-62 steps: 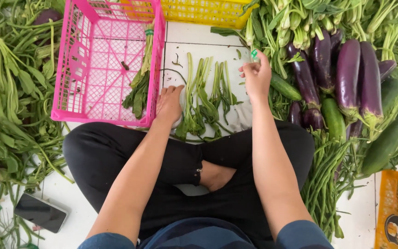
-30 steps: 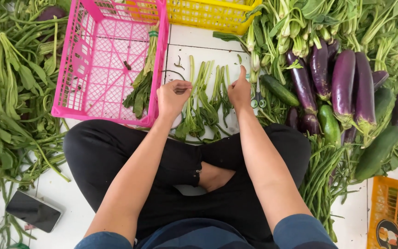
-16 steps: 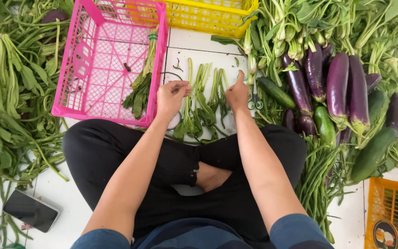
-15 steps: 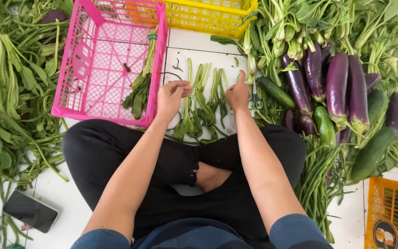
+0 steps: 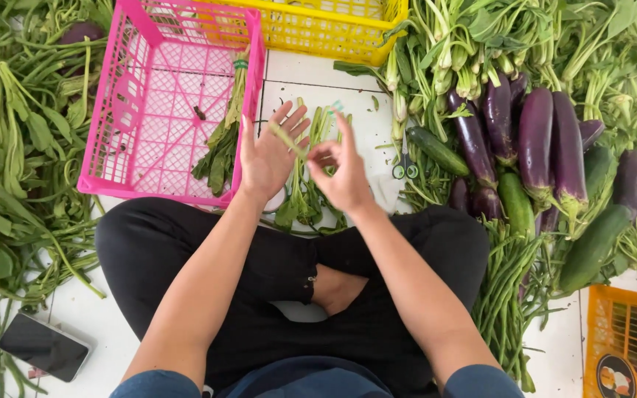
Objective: Sorting water spinach stalks and tying them into bunches using plastic ties and scissors.
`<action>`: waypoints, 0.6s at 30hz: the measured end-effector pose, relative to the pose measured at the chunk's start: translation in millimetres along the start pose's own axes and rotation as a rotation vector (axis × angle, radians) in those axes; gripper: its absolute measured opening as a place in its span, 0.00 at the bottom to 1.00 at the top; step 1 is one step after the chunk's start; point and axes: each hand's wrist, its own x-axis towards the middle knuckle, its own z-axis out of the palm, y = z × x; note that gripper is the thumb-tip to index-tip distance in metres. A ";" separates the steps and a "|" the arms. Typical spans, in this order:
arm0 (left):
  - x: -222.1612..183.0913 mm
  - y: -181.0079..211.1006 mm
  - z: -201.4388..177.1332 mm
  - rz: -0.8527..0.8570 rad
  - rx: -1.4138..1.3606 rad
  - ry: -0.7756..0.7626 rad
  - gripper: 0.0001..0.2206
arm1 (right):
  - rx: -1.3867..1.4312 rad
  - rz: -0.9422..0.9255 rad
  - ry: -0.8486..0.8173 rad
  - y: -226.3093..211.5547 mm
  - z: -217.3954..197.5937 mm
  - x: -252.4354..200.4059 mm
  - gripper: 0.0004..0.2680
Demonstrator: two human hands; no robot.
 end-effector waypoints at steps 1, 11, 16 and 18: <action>-0.6 -1.9 0.3 -0.001 -0.001 0.001 0.43 | 0.000 0.002 -0.001 2.6 7.1 -4.0 0.35; -3.8 -5.5 3.6 0.089 0.096 -0.100 0.31 | -0.065 0.122 -0.104 3.0 28.0 -13.7 0.39; -5.1 -2.3 5.5 0.103 0.056 -0.050 0.25 | -0.055 0.096 -0.075 2.5 29.7 -14.9 0.41; -8.2 -1.9 6.4 0.106 0.046 0.000 0.27 | -0.028 0.068 -0.027 2.9 32.3 -13.8 0.42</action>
